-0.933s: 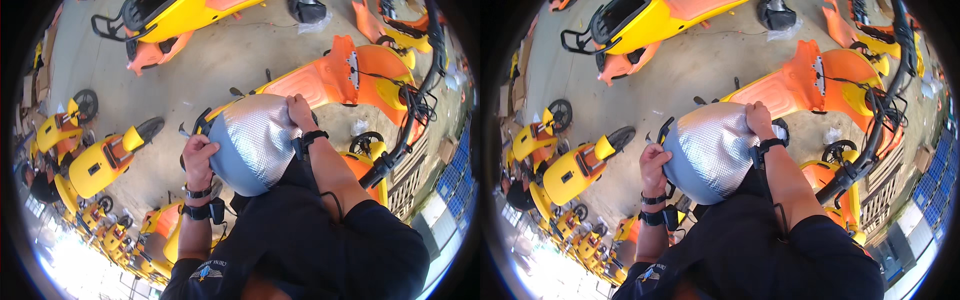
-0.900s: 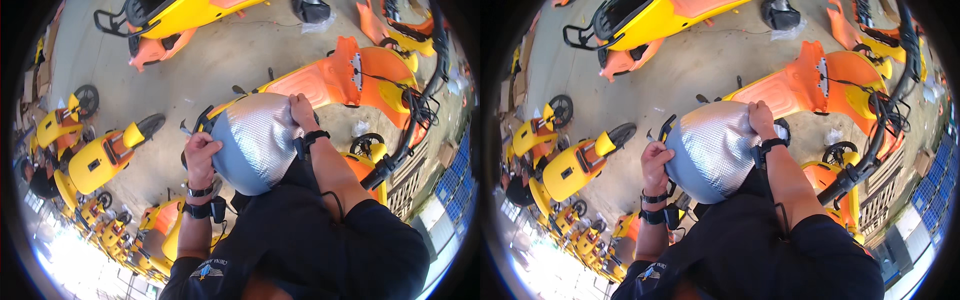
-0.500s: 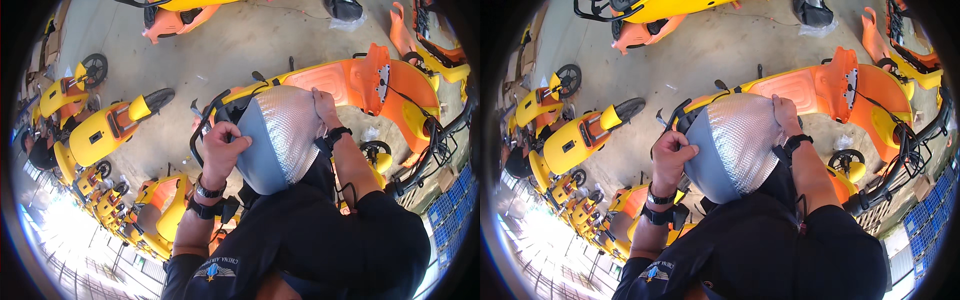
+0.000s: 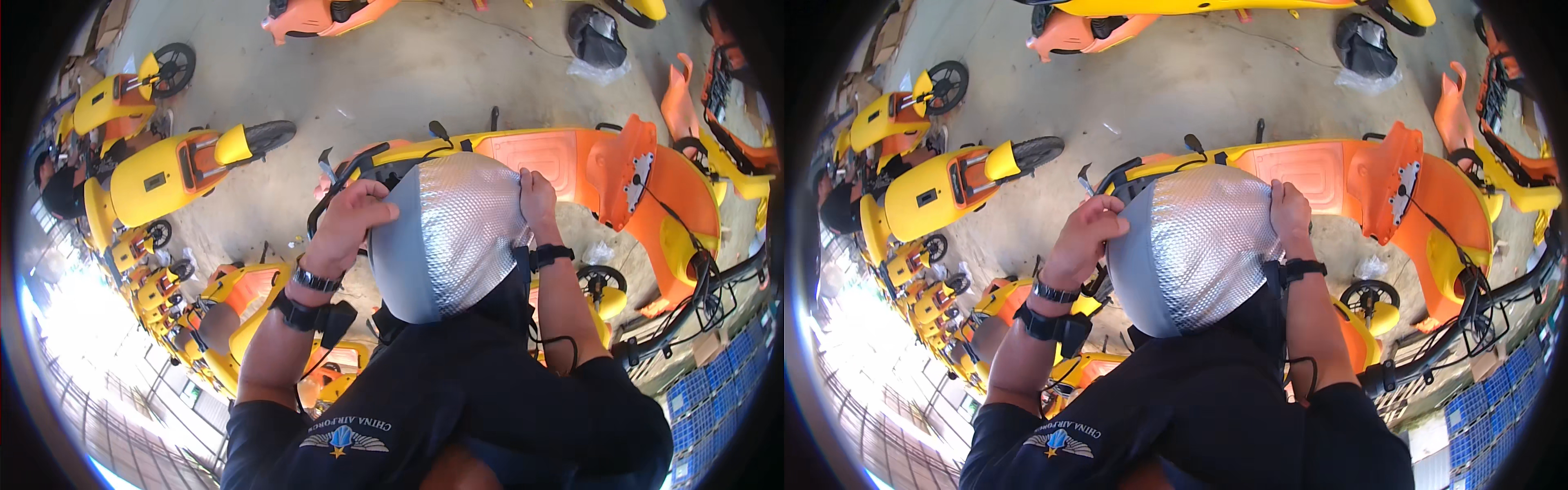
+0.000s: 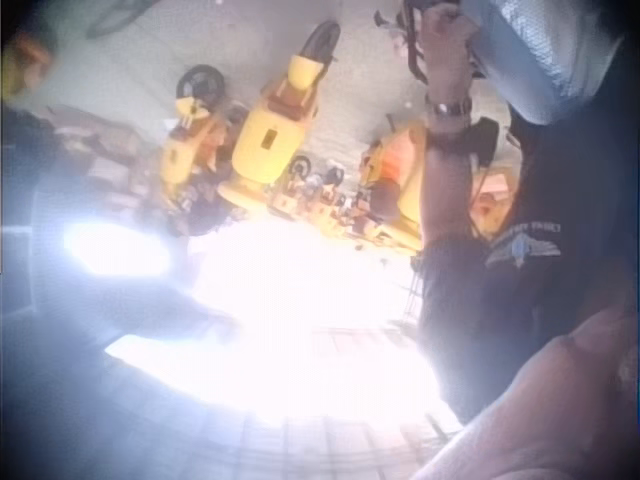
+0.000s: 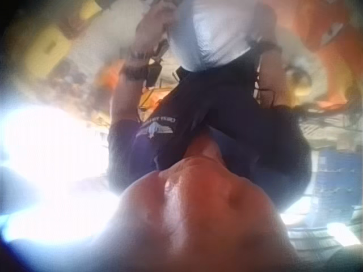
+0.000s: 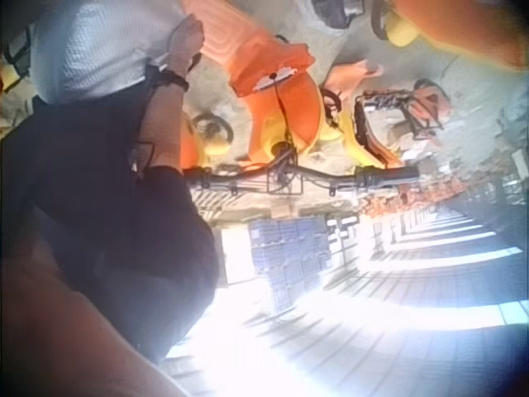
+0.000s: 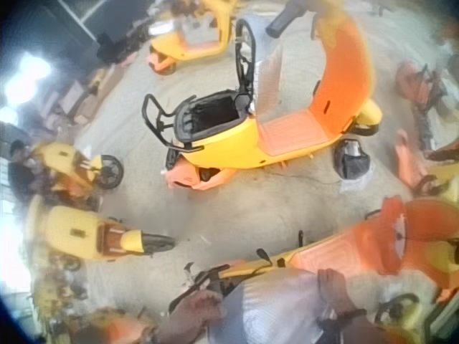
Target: The person attaches, secures, and fits a cushioned seat onto the frame of an electric scooter by hand.
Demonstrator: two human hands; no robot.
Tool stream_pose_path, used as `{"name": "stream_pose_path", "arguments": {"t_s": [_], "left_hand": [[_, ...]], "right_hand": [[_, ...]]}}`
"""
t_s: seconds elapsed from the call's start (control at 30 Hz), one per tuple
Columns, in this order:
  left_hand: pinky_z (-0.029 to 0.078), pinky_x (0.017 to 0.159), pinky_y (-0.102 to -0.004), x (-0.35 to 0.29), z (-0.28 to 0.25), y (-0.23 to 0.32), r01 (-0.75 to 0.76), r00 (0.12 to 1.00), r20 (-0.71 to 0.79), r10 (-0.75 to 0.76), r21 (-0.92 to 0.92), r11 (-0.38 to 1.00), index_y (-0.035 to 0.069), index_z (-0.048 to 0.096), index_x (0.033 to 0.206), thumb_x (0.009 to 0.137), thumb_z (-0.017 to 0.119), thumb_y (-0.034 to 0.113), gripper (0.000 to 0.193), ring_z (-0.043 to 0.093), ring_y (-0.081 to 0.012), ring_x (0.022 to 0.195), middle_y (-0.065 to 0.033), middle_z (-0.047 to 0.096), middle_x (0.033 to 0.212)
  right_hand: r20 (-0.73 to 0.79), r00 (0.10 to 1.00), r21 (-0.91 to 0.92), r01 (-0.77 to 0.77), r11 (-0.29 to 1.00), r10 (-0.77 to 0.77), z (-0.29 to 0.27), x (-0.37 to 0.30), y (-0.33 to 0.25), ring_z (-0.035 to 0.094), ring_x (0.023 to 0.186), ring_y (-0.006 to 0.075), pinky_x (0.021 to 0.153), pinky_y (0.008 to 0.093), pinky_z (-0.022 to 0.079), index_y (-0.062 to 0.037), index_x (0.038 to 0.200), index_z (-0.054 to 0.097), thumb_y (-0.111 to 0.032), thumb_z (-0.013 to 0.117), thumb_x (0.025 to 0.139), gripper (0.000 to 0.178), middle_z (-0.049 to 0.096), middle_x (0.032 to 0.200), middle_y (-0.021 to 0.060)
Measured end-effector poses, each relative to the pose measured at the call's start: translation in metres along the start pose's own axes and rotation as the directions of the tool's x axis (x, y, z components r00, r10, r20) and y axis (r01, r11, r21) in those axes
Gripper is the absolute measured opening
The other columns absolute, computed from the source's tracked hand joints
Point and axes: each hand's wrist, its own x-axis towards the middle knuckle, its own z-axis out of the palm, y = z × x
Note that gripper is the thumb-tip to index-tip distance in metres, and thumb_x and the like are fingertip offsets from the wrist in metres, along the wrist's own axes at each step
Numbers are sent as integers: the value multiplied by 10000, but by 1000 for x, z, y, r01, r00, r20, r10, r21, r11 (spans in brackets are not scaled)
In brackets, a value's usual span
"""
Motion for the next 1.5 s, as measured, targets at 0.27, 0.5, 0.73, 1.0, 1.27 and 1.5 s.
{"name": "stream_pose_path", "arguments": {"t_s": [0.27, 0.5, 0.73, 1.0, 1.27, 1.5], "left_hand": [[444, 713, -214, 35, -37, -32, 80, 996, -24, -82, -99, 992, 47, 625, 929, 878, 639, 83, 64, 555, -71, 778, 20, 609, 861], [468, 785, -224, 45, -38, -32, 98, 979, 201, -44, -269, 958, 45, 611, 1025, 871, 661, 77, 166, 580, -83, 855, 3, 630, 944], [476, 808, -242, 61, -40, -39, 31, 977, 209, 46, -351, 936, 45, 610, 1032, 814, 648, 2, 225, 594, -103, 887, 2, 627, 955], [432, 771, -201, 53, -28, -39, -214, 977, -37, 211, -129, 968, 39, 617, 941, 766, 646, -51, 199, 551, -62, 829, 16, 618, 908], [431, 707, -193, 58, -24, -42, -358, 917, -85, 391, 262, 896, 23, 619, 893, 767, 674, -5, 141, 545, -50, 794, 23, 622, 864], [450, 655, -224, 64, -30, -42, -412, 815, -88, 572, 607, 680, 43, 627, 889, 778, 696, 116, 150, 564, -51, 715, 0, 651, 778]], "right_hand": [[10, 910, 562, 337, 755, -414, -23, -14, -96, 605, 922, 325, 841, 383, 484, -11, 948, 652, -199, 644, 876, 202, 634, 941, 163], [-35, 794, 466, 550, 693, -607, -20, -38, -123, 585, 954, 323, 868, 383, 474, -15, 1003, 660, -199, 624, 878, 225, 626, 967, 147], [410, 544, 543, 500, 675, -732, -8, 15, -150, 607, 1010, 294, 904, 358, 461, -4, 1051, 667, -276, 532, 926, 328, 659, 1051, 155], [732, 362, 434, 406, 804, -577, 18, 26, -200, 655, 883, 237, 815, 340, 483, -28, 1059, 682, -340, 549, 951, 356, 693, 965, 174], [511, 536, 493, 459, 739, -673, 21, 18, -194, 615, 706, 270, 674, 387, 470, 9, 845, 609, -259, 647, 905, 278, 597, 729, 173], [98, 369, 479, 796, 369, -924, -16, -25, -201, 606, 847, 336, 733, 410, 492, -33, 904, 659, -220, 705, 823, 209, 607, 852, 147]]}}
